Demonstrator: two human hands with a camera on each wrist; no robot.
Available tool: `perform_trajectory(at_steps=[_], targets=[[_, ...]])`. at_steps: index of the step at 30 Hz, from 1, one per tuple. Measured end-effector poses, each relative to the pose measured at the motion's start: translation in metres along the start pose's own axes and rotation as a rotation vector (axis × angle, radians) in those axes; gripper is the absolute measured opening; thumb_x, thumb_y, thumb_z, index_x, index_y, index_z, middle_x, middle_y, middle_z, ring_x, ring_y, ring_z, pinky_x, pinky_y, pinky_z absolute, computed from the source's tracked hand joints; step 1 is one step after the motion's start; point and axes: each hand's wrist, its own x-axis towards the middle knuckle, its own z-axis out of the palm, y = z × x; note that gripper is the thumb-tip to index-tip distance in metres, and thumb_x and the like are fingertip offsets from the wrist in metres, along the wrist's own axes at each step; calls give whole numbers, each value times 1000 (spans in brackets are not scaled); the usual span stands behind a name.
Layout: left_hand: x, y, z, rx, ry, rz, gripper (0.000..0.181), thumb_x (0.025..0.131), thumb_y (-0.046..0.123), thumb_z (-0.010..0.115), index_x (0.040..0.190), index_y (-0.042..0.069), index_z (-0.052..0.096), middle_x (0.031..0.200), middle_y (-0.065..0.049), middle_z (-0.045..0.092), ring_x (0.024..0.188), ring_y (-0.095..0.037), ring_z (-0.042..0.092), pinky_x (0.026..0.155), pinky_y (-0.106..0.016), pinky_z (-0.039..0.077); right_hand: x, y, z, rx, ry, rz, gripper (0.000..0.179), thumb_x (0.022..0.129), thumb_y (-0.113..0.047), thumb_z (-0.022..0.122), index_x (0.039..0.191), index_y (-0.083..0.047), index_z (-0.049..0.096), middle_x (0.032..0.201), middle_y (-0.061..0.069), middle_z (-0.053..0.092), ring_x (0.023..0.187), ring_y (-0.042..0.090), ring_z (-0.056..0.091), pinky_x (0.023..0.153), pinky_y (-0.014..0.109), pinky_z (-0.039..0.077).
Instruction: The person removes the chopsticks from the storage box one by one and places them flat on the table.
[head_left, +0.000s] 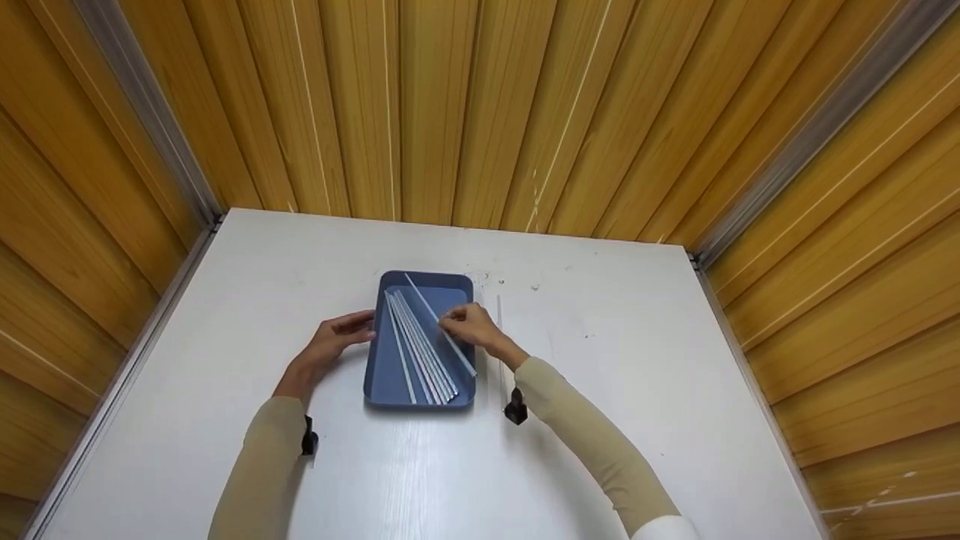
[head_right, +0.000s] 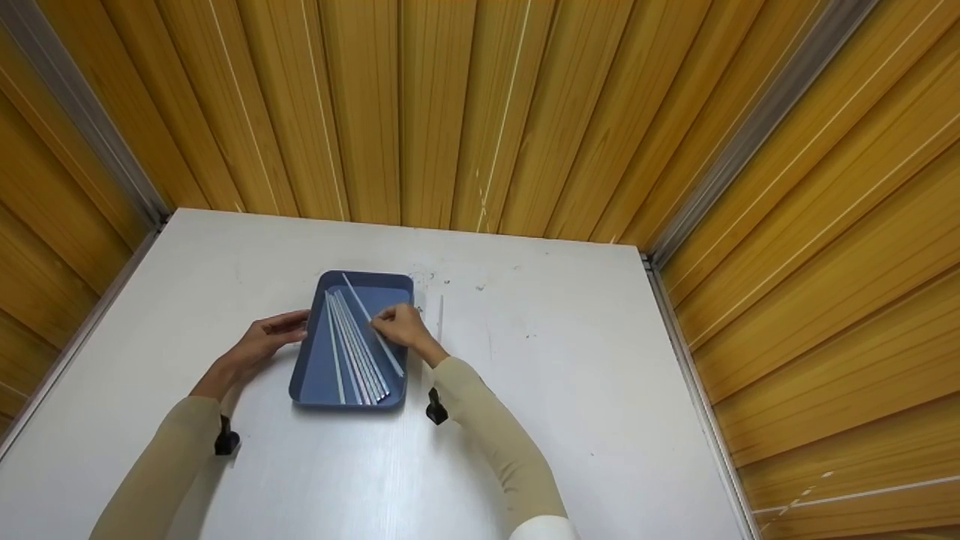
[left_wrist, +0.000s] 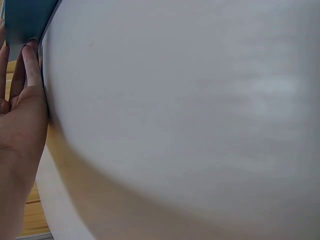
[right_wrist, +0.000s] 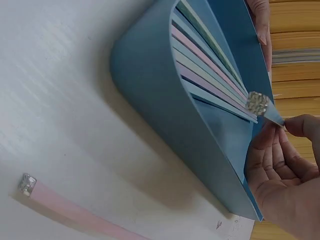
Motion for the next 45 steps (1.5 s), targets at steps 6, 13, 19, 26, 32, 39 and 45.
perform_trajectory(at_steps=[6,13,19,26,32,39,45], targets=[[1,0,-1,-8,5,4,61,90,15,80,145,4,57,150,-16,56,132,-13,58,100,-12,49,-7,4,-7,77,-19,28,27,98,-16,64,109,5,75,94,8,75,73,3,58,64,16,49],[1,-1,0,16,4,7,61,91,14,78,147,3,54,152,-18,54,143,-29,50,101,-12,48,-15,8,-17,246,-35,77,32,100,-13,60,117,13,69,91,2,72,71,1,57,63,16,49],[1,0,1,32,4,3,61,92,14,77,147,4,54,152,-18,54,144,-30,49,105,-15,47,-22,14,-28,328,6,75,34,102,-11,59,120,18,64,85,-2,69,74,3,60,64,14,51],[2,-1,0,20,-6,-15,60,92,17,78,147,7,56,152,-15,55,132,-13,57,101,-15,50,-31,27,-44,410,101,65,35,103,-9,56,122,20,61,79,-4,67,71,5,60,62,16,51],[2,-1,-2,13,-2,-22,63,91,18,79,147,6,55,152,-16,54,134,-16,56,99,-16,51,-38,42,-54,423,204,43,30,103,-9,58,119,16,66,81,-2,71,74,6,64,64,17,54],[0,0,-2,15,-4,-15,64,92,17,78,149,5,53,154,-17,52,136,-17,54,99,-15,51,-48,57,-63,366,274,91,28,102,-12,63,116,12,69,98,17,76,80,10,67,66,18,56],[-2,0,-1,13,-4,-7,64,92,17,78,149,5,52,154,-17,52,141,-25,50,103,-15,48,-56,60,-71,298,291,140,29,101,-13,64,117,10,70,96,13,76,82,11,68,70,23,58]])
